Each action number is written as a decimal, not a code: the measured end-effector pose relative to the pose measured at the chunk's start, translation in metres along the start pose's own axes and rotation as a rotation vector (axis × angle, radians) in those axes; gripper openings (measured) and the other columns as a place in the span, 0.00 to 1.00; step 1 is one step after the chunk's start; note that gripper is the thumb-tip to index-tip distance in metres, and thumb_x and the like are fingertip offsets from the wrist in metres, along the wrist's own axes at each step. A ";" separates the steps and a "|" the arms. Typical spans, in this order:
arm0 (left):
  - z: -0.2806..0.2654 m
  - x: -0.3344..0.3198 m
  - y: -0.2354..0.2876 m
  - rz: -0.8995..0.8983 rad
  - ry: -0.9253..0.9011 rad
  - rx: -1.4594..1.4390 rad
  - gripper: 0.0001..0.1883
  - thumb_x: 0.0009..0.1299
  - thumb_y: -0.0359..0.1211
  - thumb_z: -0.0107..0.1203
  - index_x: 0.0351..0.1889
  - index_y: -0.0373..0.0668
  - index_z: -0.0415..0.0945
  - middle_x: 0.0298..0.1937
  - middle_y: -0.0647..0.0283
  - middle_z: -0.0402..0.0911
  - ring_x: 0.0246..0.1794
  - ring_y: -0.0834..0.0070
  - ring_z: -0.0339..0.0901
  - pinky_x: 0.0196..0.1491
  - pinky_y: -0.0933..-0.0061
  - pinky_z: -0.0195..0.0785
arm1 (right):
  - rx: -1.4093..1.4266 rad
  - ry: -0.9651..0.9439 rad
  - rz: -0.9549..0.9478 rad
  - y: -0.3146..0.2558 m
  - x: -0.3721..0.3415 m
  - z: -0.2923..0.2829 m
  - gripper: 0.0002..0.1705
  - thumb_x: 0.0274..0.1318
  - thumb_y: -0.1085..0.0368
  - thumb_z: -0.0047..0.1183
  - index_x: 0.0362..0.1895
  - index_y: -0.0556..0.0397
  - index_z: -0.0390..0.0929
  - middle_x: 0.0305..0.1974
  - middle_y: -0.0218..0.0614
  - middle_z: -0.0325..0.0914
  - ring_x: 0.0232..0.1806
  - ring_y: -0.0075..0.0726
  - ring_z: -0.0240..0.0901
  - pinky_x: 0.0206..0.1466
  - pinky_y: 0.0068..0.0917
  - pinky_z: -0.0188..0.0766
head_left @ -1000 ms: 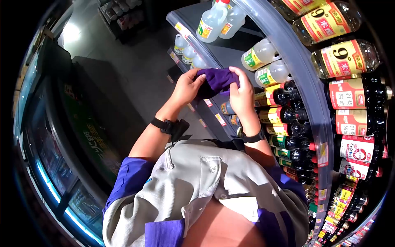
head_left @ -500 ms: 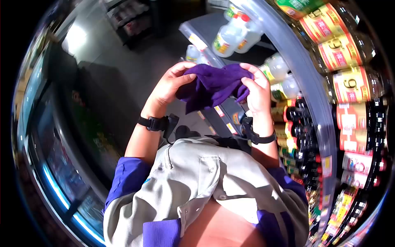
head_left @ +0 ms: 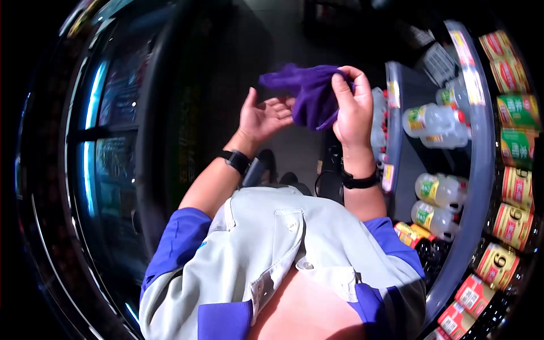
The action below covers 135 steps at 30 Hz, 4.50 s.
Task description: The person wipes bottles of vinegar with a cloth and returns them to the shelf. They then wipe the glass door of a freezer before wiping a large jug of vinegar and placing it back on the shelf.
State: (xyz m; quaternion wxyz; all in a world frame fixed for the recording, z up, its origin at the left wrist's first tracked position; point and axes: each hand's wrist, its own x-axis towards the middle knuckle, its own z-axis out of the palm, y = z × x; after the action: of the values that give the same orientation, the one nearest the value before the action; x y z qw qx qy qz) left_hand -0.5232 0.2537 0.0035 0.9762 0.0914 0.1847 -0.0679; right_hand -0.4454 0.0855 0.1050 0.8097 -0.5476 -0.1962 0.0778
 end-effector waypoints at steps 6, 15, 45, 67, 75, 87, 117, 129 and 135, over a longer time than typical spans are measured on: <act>-0.042 -0.018 0.083 0.055 -0.429 0.166 0.38 0.77 0.63 0.34 0.55 0.36 0.77 0.49 0.57 0.83 0.49 0.66 0.82 0.58 0.63 0.72 | 0.209 -0.192 0.164 0.019 0.015 0.080 0.08 0.67 0.70 0.53 0.48 0.56 0.73 0.42 0.31 0.75 0.45 0.21 0.73 0.53 0.20 0.71; -0.060 -0.092 0.164 -0.042 0.023 0.250 0.20 0.79 0.44 0.45 0.53 0.38 0.77 0.40 0.54 0.86 0.33 0.65 0.86 0.28 0.61 0.84 | 0.218 -0.393 0.220 0.062 0.058 0.215 0.12 0.59 0.75 0.56 0.47 0.56 0.75 0.42 0.32 0.78 0.44 0.22 0.75 0.51 0.17 0.72; -0.104 0.023 0.615 0.850 0.548 0.430 0.14 0.74 0.39 0.58 0.49 0.38 0.78 0.45 0.66 0.83 0.44 0.77 0.80 0.48 0.75 0.70 | -0.479 -0.689 0.086 0.399 0.494 0.449 0.25 0.62 0.64 0.56 0.61 0.60 0.70 0.52 0.41 0.78 0.52 0.34 0.75 0.55 0.28 0.71; -0.182 0.300 0.757 0.618 1.462 2.382 0.33 0.73 0.43 0.46 0.72 0.34 0.58 0.78 0.43 0.49 0.79 0.49 0.46 0.70 0.30 0.39 | -0.983 -0.935 -0.606 0.651 0.603 0.498 0.36 0.59 0.51 0.55 0.69 0.49 0.65 0.74 0.48 0.54 0.75 0.59 0.50 0.73 0.59 0.50; -0.180 0.342 0.800 0.684 1.635 2.307 0.36 0.75 0.50 0.44 0.74 0.36 0.56 0.79 0.45 0.48 0.80 0.51 0.45 0.70 0.27 0.38 | -1.145 -0.603 -0.361 0.653 0.640 0.520 0.38 0.53 0.47 0.62 0.63 0.51 0.68 0.67 0.47 0.61 0.70 0.55 0.55 0.68 0.58 0.52; -0.162 0.322 0.756 0.391 1.597 2.252 0.40 0.73 0.51 0.47 0.76 0.35 0.52 0.80 0.45 0.43 0.81 0.51 0.41 0.71 0.29 0.35 | -1.153 -0.875 -0.479 0.646 0.620 0.488 0.42 0.62 0.49 0.52 0.73 0.58 0.55 0.75 0.59 0.47 0.77 0.63 0.44 0.75 0.57 0.49; -0.149 0.342 0.868 0.504 1.593 2.151 0.35 0.67 0.44 0.53 0.70 0.36 0.64 0.74 0.44 0.59 0.77 0.47 0.50 0.73 0.41 0.45 | -1.130 -1.224 -0.400 0.661 0.734 0.578 0.49 0.61 0.47 0.54 0.73 0.67 0.47 0.73 0.67 0.47 0.73 0.71 0.47 0.75 0.56 0.46; -0.205 0.240 1.034 0.206 2.055 1.885 0.43 0.71 0.51 0.50 0.76 0.34 0.50 0.78 0.38 0.47 0.79 0.45 0.45 0.73 0.36 0.40 | -1.245 -1.245 -0.609 0.718 0.705 0.842 0.53 0.60 0.36 0.49 0.74 0.66 0.53 0.76 0.63 0.43 0.77 0.71 0.37 0.75 0.66 0.37; -0.202 0.253 1.031 0.231 2.147 1.872 0.43 0.71 0.51 0.50 0.73 0.27 0.51 0.75 0.32 0.50 0.77 0.39 0.47 0.73 0.35 0.42 | -1.127 -1.354 -0.538 0.721 0.719 0.837 0.49 0.61 0.39 0.50 0.76 0.57 0.53 0.79 0.53 0.39 0.79 0.68 0.30 0.76 0.66 0.36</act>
State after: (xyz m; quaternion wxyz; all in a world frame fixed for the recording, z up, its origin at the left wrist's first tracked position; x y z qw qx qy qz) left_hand -0.1888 1.2736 -0.1174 -0.0532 0.7113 0.7007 0.0168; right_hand -0.0640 1.3265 -0.1185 0.1262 -0.6345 -0.7579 0.0837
